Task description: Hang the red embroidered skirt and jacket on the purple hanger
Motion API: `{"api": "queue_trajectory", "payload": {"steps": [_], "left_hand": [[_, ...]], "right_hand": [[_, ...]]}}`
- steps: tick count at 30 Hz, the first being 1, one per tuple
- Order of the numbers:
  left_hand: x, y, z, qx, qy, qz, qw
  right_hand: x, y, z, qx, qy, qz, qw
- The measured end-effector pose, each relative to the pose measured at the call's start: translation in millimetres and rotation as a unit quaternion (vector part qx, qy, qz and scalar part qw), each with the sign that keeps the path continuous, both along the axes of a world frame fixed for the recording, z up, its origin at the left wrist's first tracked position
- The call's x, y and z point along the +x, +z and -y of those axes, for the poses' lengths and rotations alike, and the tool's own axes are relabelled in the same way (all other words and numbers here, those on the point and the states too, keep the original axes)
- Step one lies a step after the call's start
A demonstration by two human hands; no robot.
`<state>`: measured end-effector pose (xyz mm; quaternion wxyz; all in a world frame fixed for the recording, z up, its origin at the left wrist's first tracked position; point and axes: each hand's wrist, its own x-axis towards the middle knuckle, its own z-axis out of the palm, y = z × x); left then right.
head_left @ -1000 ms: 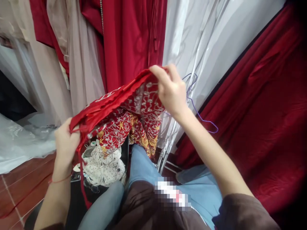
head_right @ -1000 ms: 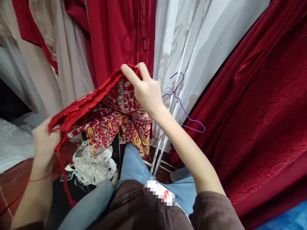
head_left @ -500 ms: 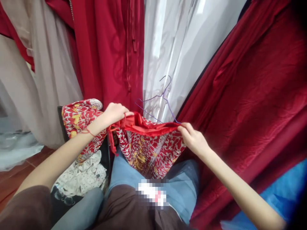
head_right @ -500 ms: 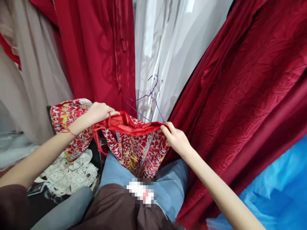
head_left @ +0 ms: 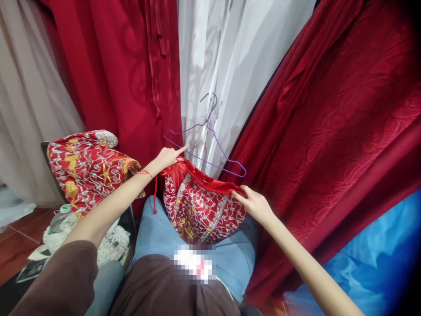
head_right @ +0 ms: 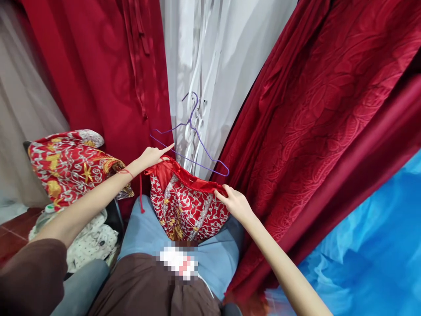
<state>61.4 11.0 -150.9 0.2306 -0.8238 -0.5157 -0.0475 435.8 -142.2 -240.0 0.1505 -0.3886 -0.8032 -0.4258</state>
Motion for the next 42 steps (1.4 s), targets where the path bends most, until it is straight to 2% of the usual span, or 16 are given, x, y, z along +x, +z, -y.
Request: {"api": "queue_trajectory", "payload": {"steps": [4, 6, 8, 10, 12, 13, 14, 16, 19, 23, 26, 29, 36, 38, 42], "left_hand": [[3.4, -14.4, -4.4, -0.011, -0.01, -0.007, 1.0], [3.8, -19.4, -3.9, -0.01, -0.02, 0.0, 1.0], [4.5, -23.7, -1.9, -0.004, -0.028, 0.014, 0.999], [5.7, -27.7, 1.7, 0.002, -0.04, 0.028, 0.999], [7.1, -31.6, 7.3, 0.003, -0.057, 0.047, 0.997], [7.7, -33.3, 10.7, 0.002, -0.064, 0.058, 0.996], [8.1, -34.9, 14.4, 0.003, -0.069, 0.071, 0.995], [8.2, -37.1, 21.8, 0.005, -0.075, 0.097, 0.992], [5.5, -38.4, 30.0, 0.013, -0.087, 0.124, 0.988], [1.9, -41.1, 31.0, 0.023, -0.122, 0.133, 0.983], [4.1, -44.7, 28.1, 0.032, -0.139, 0.123, 0.982], [6.4, -46.9, 25.8, 0.037, -0.143, 0.119, 0.982], [-5.1, -44.0, 21.2, 0.016, -0.165, 0.163, 0.973], [-8.6, -42.3, 21.2, 0.01, -0.172, 0.168, 0.971], [-17.2, -37.8, 23.8, 0.008, -0.144, 0.134, 0.981]], "right_hand": [[3.3, -4.2, -6.2, -0.011, -0.07, -0.045, 0.996], [6.6, -1.4, -8.6, 0.0, -0.07, -0.05, 0.996], [6.6, 2.0, -5.0, 0.025, -0.011, -0.005, 1.0], [-1.2, 2.6, 5.7, 0.028, 0.094, 0.075, 0.992], [-16.2, -0.6, 19.6, -0.013, 0.176, 0.139, 0.974], [-24.5, -2.9, 25.3, -0.048, 0.187, 0.149, 0.97], [-31.6, -4.9, 28.8, -0.09, 0.176, 0.147, 0.969], [-37.6, -5.4, 26.7, -0.176, 0.113, 0.128, 0.97], [-18.6, 5.8, 2.1, -0.264, 0.015, 0.086, 0.96], [28.5, 31.1, -41.4, -0.316, -0.099, -0.002, 0.944], [46.1, 43.8, -64.1, -0.312, -0.148, -0.023, 0.938], [49.0, 50.6, -77.2, -0.318, -0.155, -0.027, 0.935], [51.6, 65.5, -90.0, -0.302, -0.11, -0.014, 0.947], [54.3, 71.4, -93.7, -0.287, -0.1, -0.008, 0.953], [67.2, 85.7, -98.3, -0.224, -0.078, 0.007, 0.971]]}}
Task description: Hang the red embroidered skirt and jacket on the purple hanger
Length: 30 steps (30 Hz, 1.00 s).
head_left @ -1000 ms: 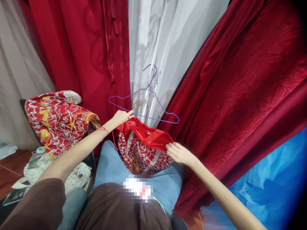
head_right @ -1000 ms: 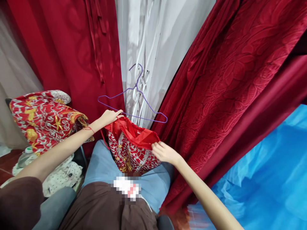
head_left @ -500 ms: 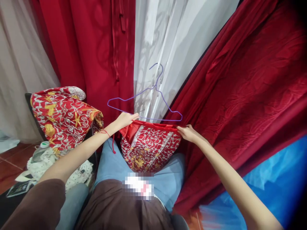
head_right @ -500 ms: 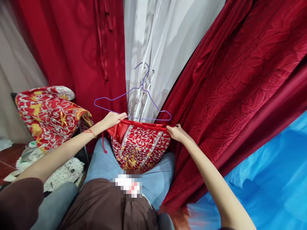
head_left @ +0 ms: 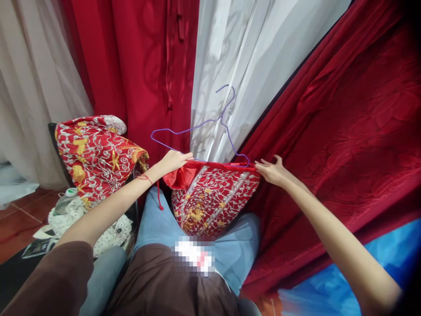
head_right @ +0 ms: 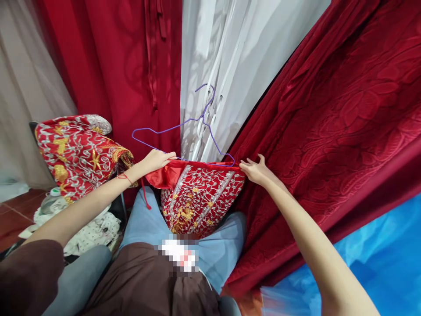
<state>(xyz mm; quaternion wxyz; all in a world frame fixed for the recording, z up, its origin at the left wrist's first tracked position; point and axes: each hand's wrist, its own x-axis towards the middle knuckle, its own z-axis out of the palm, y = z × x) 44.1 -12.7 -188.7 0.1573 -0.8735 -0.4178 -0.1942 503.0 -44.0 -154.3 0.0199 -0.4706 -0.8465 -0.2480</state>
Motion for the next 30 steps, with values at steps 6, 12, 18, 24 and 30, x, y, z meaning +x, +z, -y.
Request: {"api": "queue_trajectory", "payload": {"steps": [6, 12, 18, 24, 30], "left_hand": [[-5.5, 2.9, 4.3, 0.008, 0.014, -0.028, 0.999], [11.4, 3.7, 15.5, -0.009, 0.01, -0.009, 1.0], [13.4, 4.3, 23.5, -0.043, 0.02, 0.013, 0.999], [19.6, 3.1, 22.2, -0.073, 0.045, 0.003, 0.996], [14.9, 1.7, 23.1, -0.039, 0.094, 0.097, 0.99]], "right_hand": [[4.3, 24.7, 10.1, 0.069, -0.029, 0.008, 0.997], [-49.8, 47.5, 18.9, 0.187, 0.018, -0.03, 0.982], [-102.5, 52.6, 7.6, 0.255, 0.083, -0.256, 0.929], [-127.6, 50.1, -8.5, 0.033, 0.167, -0.362, 0.916], [-136.1, 36.2, -1.9, -0.013, 0.148, -0.403, 0.903]]}}
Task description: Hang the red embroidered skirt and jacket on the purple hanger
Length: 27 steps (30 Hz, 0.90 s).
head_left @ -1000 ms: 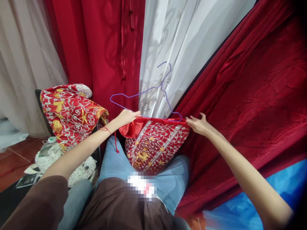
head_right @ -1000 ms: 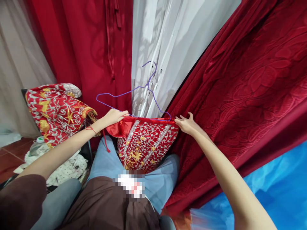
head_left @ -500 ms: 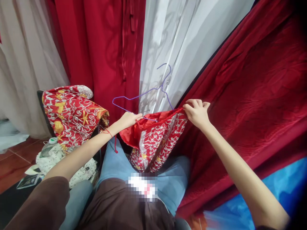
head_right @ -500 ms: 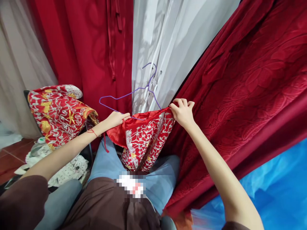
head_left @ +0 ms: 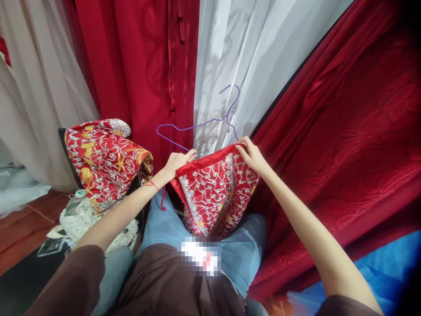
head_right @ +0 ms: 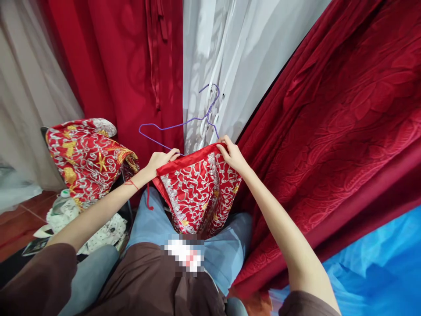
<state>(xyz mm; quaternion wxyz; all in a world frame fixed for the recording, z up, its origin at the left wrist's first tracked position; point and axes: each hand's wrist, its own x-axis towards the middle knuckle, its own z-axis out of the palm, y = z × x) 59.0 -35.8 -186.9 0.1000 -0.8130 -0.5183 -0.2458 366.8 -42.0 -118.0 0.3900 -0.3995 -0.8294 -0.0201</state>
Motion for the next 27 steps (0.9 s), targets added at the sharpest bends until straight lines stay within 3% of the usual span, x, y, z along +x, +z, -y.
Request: {"api": "queue_trajectory", "payload": {"steps": [4, 8, 10, 13, 15, 17, 19, 20, 22, 25, 27], "left_hand": [[-22.6, -22.4, 11.5, 0.078, -0.005, 0.101, 0.992], [-46.5, -50.5, 33.1, 0.162, 0.003, 0.085, 0.983], [-56.0, -57.7, 46.1, 0.152, -0.064, 0.044, 0.985], [-65.9, -58.1, 62.2, 0.062, -0.23, -0.028, 0.971], [-68.7, -56.2, 64.1, 0.032, -0.253, -0.013, 0.967], [-68.2, -57.3, 54.8, 0.05, -0.173, 0.079, 0.98], [-65.2, -63.4, 34.9, 0.059, -0.036, 0.184, 0.981], [-63.2, -68.0, 22.6, 0.034, 0.031, 0.217, 0.975], [-58.8, -78.3, -2.1, -0.091, 0.122, 0.234, 0.96], [-51.6, -88.6, -27.8, -0.276, 0.136, 0.213, 0.927], [-46.1, -86.3, -33.3, -0.289, 0.13, 0.21, 0.925]], "right_hand": [[-0.2, -5.5, -1.4, -0.019, -0.007, -0.027, 0.999], [-4.8, -5.1, -4.8, -0.015, 0.009, 0.004, 1.0], [-7.8, -5.6, -5.6, -0.017, 0.002, 0.007, 1.0], [-10.6, -7.6, -6.4, -0.025, -0.003, 0.005, 1.0], [-10.8, -8.9, -7.1, -0.027, -0.003, 0.004, 1.0], [-10.2, -9.7, -7.7, -0.026, -0.008, 0.002, 1.0], [-9.0, -10.2, -8.3, -0.024, -0.017, -0.001, 1.0], [-8.4, -10.3, -8.6, -0.022, -0.021, -0.001, 1.0], [-7.2, -10.2, -8.9, -0.016, -0.031, 0.003, 0.999], [-5.6, -9.7, -8.8, -0.005, -0.04, 0.016, 0.999], [-4.4, -9.7, -8.7, -0.004, -0.044, 0.021, 0.999]]}}
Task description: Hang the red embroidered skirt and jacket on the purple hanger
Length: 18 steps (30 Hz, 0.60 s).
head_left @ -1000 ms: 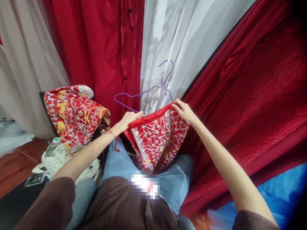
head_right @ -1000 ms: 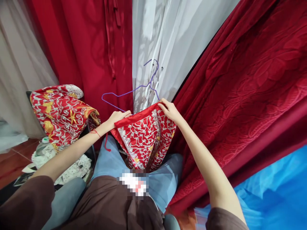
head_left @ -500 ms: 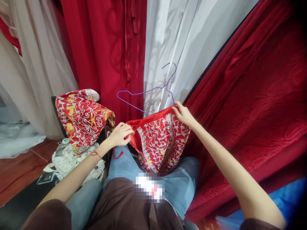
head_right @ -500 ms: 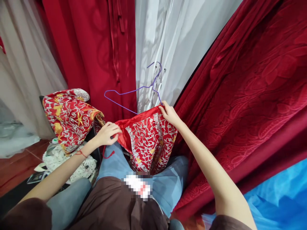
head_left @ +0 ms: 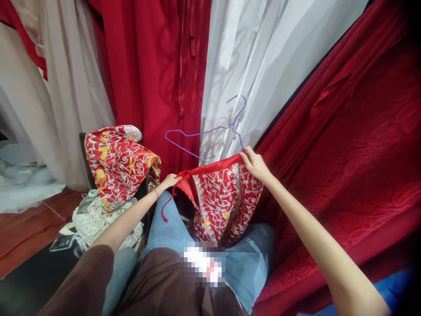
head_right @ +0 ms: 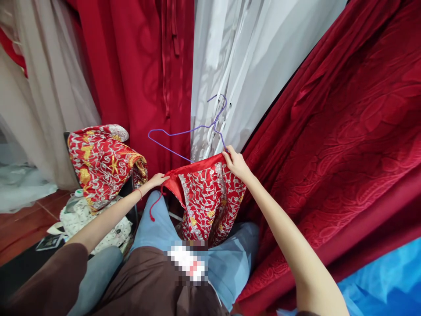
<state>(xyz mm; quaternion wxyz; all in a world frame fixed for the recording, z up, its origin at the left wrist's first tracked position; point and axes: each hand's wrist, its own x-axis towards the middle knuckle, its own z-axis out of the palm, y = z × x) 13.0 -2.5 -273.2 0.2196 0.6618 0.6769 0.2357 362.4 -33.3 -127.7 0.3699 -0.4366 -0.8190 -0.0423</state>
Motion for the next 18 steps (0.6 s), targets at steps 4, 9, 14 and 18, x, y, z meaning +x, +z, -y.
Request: {"api": "queue_trajectory", "payload": {"steps": [4, 9, 14, 18], "left_hand": [[10.0, 36.7, 11.2, 0.081, 0.027, -0.031, 0.996], [1.9, 117.2, 26.3, 0.177, 0.117, -0.205, 0.956], [-36.3, 161.2, 20.9, 0.158, 0.137, -0.202, 0.957], [-52.7, 174.0, 8.0, 0.142, 0.116, -0.139, 0.973]], "right_hand": [[4.2, -0.9, -0.6, 0.006, -0.025, 0.015, 1.0], [8.4, -1.4, 0.9, 0.03, -0.076, 0.037, 0.996], [1.4, -0.9, 5.3, 0.019, -0.102, 0.068, 0.992], [-9.8, -0.4, 13.0, 0.016, -0.164, 0.113, 0.98]]}}
